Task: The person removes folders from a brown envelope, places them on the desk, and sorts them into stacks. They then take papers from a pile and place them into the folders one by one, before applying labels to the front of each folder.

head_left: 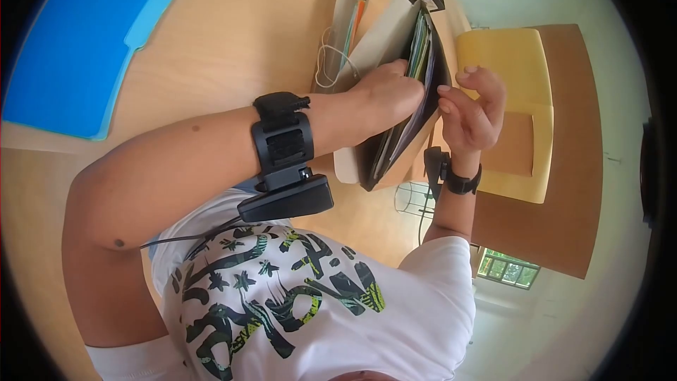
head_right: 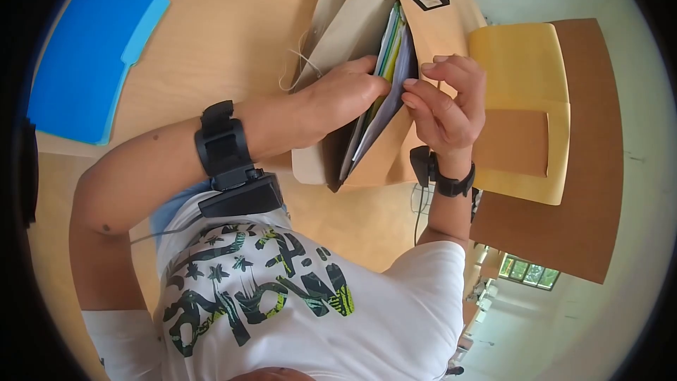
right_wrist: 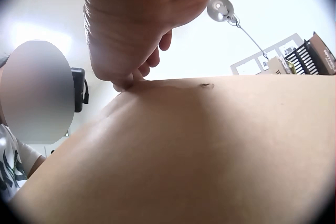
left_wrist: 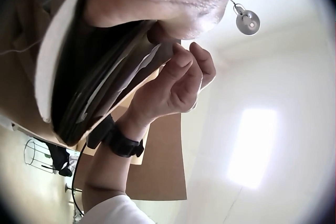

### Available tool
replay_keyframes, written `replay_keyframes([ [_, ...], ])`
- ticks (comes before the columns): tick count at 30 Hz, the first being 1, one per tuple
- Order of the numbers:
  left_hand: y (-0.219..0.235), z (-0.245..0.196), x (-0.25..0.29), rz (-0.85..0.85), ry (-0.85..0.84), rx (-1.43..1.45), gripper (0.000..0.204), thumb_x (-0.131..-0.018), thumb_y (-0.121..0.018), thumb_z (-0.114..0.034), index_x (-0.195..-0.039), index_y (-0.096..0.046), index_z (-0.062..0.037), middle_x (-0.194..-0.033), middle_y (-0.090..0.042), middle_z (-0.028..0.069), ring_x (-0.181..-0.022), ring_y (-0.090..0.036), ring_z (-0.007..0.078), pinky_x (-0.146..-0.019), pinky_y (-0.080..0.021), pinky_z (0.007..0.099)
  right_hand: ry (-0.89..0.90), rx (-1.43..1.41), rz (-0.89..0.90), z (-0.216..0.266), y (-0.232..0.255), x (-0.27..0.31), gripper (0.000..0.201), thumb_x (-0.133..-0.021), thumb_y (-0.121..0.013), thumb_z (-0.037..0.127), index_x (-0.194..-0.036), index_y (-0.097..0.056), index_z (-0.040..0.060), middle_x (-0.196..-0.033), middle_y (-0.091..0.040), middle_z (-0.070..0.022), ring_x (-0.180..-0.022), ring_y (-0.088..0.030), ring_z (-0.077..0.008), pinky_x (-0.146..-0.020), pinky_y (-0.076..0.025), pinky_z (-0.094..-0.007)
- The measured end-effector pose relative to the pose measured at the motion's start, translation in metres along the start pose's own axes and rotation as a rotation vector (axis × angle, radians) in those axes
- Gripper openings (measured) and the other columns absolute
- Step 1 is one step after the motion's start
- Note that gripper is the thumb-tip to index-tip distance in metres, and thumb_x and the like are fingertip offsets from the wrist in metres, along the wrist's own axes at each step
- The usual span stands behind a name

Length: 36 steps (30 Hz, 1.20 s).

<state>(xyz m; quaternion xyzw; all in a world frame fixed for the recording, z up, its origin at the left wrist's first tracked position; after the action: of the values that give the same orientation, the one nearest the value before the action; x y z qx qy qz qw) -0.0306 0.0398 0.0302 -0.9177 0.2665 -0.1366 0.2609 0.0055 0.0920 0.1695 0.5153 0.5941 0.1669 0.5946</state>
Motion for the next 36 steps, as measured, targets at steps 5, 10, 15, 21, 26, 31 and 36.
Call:
replay_keyframes([
  [5,0.004,0.008,-0.012,-0.036,-0.038,0.142,0.031,-0.088,-0.048,-0.021,-0.108,-0.055,0.0014,-0.099,-0.058,0.0085,-0.092,-0.052,0.0163,-0.081,-0.042,0.0297,-0.086,0.051,-0.039,-0.024,0.01,0.011,0.024,-0.089,-0.065,0.021,-0.074,-0.061,0.0024,-0.09,-0.062,-0.0119,-0.087,-0.059,-0.0325,-0.076,-0.048,-0.0397],
  [10,0.007,0.005,-0.007,-0.049,-0.051,0.12,0.042,-0.086,-0.045,-0.025,-0.115,-0.052,0.0055,-0.106,-0.059,0.0176,-0.097,-0.056,0.0257,-0.085,-0.044,0.035,-0.217,-0.125,0.074,-0.025,0.002,0.014,0.04,-0.091,-0.057,0.04,-0.092,-0.069,0.0024,-0.107,-0.059,-0.016,-0.095,-0.057,-0.0317,-0.077,-0.047,-0.0406],
  [15,0.001,0.003,-0.008,-0.024,-0.082,0.09,0.036,-0.087,-0.051,-0.02,-0.117,-0.053,-0.0007,-0.108,-0.057,0.0076,-0.098,-0.053,0.015,-0.086,-0.043,0.0299,-0.001,-0.028,0.295,-0.001,-0.023,-0.008,0.056,-0.091,-0.047,0.056,-0.09,-0.068,0.0032,-0.104,-0.058,-0.0136,-0.099,-0.055,-0.033,-0.088,-0.043,-0.0459],
  [21,0.006,0.007,0.005,0.047,-0.093,0.054,0.053,-0.078,-0.054,-0.005,-0.13,-0.045,-0.0016,-0.109,-0.058,0.0092,-0.101,-0.055,0.0168,-0.084,-0.046,0.0289,0.166,-0.091,0.621,-0.002,-0.053,-0.023,0.067,-0.078,-0.052,0.07,-0.075,-0.061,0.0038,-0.095,-0.059,-0.0092,-0.098,-0.053,-0.0319,-0.094,-0.039,-0.0488],
  [26,0.0,0.008,-0.001,-0.004,-0.084,0.01,0.052,-0.077,-0.048,0.0,-0.13,-0.046,-0.0015,-0.111,-0.059,0.013,-0.104,-0.056,0.0202,-0.088,-0.045,0.0314,0.201,-0.163,0.853,-0.004,-0.052,-0.029,0.072,-0.056,-0.068,0.071,-0.079,-0.062,0.0029,-0.092,-0.058,-0.0083,-0.099,-0.053,-0.0317,-0.101,-0.035,-0.0523],
  [31,0.003,0.014,-0.005,-0.028,-0.055,0.023,0.055,-0.077,-0.045,0.007,-0.131,-0.044,-0.0012,-0.119,-0.056,0.0113,-0.111,-0.054,0.0194,-0.092,-0.045,0.0315,0.209,-0.122,0.89,-0.001,-0.054,-0.03,0.059,-0.047,-0.082,0.048,-0.084,-0.064,0.0056,-0.089,-0.057,-0.0031,-0.098,-0.053,-0.0263,-0.107,-0.032,-0.0502],
  [36,0.005,0.018,-0.005,0.008,-0.029,0.088,0.054,-0.077,-0.044,0.01,-0.13,-0.044,0.0002,-0.12,-0.055,0.0105,-0.113,-0.053,0.0191,-0.094,-0.045,0.0317,0.174,-0.115,1.012,-0.005,-0.059,-0.022,0.041,-0.052,-0.084,0.035,-0.081,-0.068,0.0096,-0.088,-0.058,0.0001,-0.098,-0.053,-0.0216,-0.107,-0.031,-0.0468],
])
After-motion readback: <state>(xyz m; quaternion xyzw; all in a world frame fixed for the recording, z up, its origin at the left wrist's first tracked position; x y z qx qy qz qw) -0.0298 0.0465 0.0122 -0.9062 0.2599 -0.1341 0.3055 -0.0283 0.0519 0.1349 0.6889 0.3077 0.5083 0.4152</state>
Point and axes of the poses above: each hand's wrist, its own x-axis away from the middle knuckle, its own y-axis out of the back of the hand, z = x × y, the point moved 8 cm from there along -x, towards the middle knuckle
